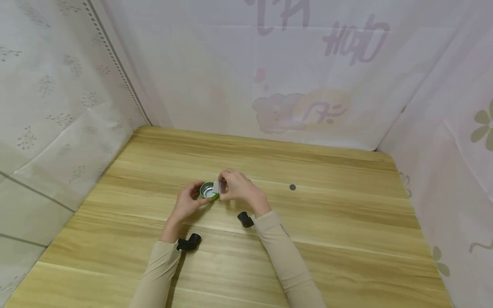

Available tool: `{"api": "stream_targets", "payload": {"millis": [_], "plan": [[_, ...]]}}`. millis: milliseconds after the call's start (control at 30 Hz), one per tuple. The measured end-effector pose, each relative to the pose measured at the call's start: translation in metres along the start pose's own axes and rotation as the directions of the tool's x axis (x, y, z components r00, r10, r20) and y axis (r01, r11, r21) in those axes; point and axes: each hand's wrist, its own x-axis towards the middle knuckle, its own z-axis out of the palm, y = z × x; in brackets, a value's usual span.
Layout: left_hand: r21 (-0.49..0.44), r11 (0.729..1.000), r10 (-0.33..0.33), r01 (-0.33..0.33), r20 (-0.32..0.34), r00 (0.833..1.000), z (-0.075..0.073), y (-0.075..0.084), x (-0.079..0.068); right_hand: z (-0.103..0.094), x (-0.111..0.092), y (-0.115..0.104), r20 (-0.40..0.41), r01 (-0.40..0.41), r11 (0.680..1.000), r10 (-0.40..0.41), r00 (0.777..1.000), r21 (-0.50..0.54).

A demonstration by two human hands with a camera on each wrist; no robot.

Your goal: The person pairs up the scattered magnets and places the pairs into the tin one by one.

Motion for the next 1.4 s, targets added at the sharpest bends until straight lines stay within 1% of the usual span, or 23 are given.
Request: {"api": "stream_targets", "payload": {"millis": [300, 533, 633, 800, 867, 900, 1067, 1233, 1300, 1400], "plan": [[-0.006, 1.0, 0.023, -0.023, 0.026, 0.999, 0.001, -0.002, 0.001, 0.006, 0.01, 0.0, 0.004, 0.026, 1.0, -0.026, 1.0, -0.01], [-0.008, 1.0, 0.02, -0.019, 0.027, 0.999, 0.0, -0.001, -0.001, 0.01, 0.016, -0.001, 0.011, 0.037, 0.999, -0.037, 0.999, -0.003], [-0.005, 0.999, 0.032, -0.032, 0.035, 0.999, 0.0, 0.0, -0.001, 0.012, 0.019, -0.001, 0.011, 0.041, 0.999, -0.041, 0.999, 0.001], [-0.015, 0.999, 0.043, -0.042, 0.063, 0.997, -0.005, 0.026, -0.009, 0.014, 0.023, -0.001, 0.011, 0.059, 0.998, -0.059, 0.998, 0.005], [-0.019, 0.999, 0.032, -0.03, 0.069, 0.997, -0.007, 0.036, -0.012, 0.015, 0.025, -0.002, 0.018, 0.058, 0.998, -0.058, 0.998, 0.004], [-0.015, 0.999, 0.034, -0.033, 0.069, 0.997, -0.007, 0.038, -0.012, 0.015, 0.026, -0.002, 0.023, 0.056, 0.998, -0.057, 0.998, 0.005], [-0.012, 1.0, 0.022, -0.022, 0.063, 0.998, -0.007, 0.038, -0.012, 0.017, 0.03, -0.002, 0.047, 0.044, 0.999, -0.044, 0.998, -0.007], [-0.009, 1.0, 0.024, -0.023, 0.064, 0.998, -0.008, 0.038, -0.012, 0.019, 0.034, -0.003, 0.075, 0.029, 0.999, -0.026, 0.997, -0.042], [-0.005, 0.999, 0.032, -0.031, 0.064, 0.997, -0.008, 0.035, -0.011, 0.02, 0.036, -0.004, 0.089, 0.025, 0.998, -0.02, 0.996, -0.052], [-0.013, 0.999, 0.04, -0.039, 0.049, 0.998, -0.007, 0.022, -0.008, 0.021, 0.038, -0.006, 0.106, 0.025, 0.998, -0.018, 0.994, -0.061]]}}
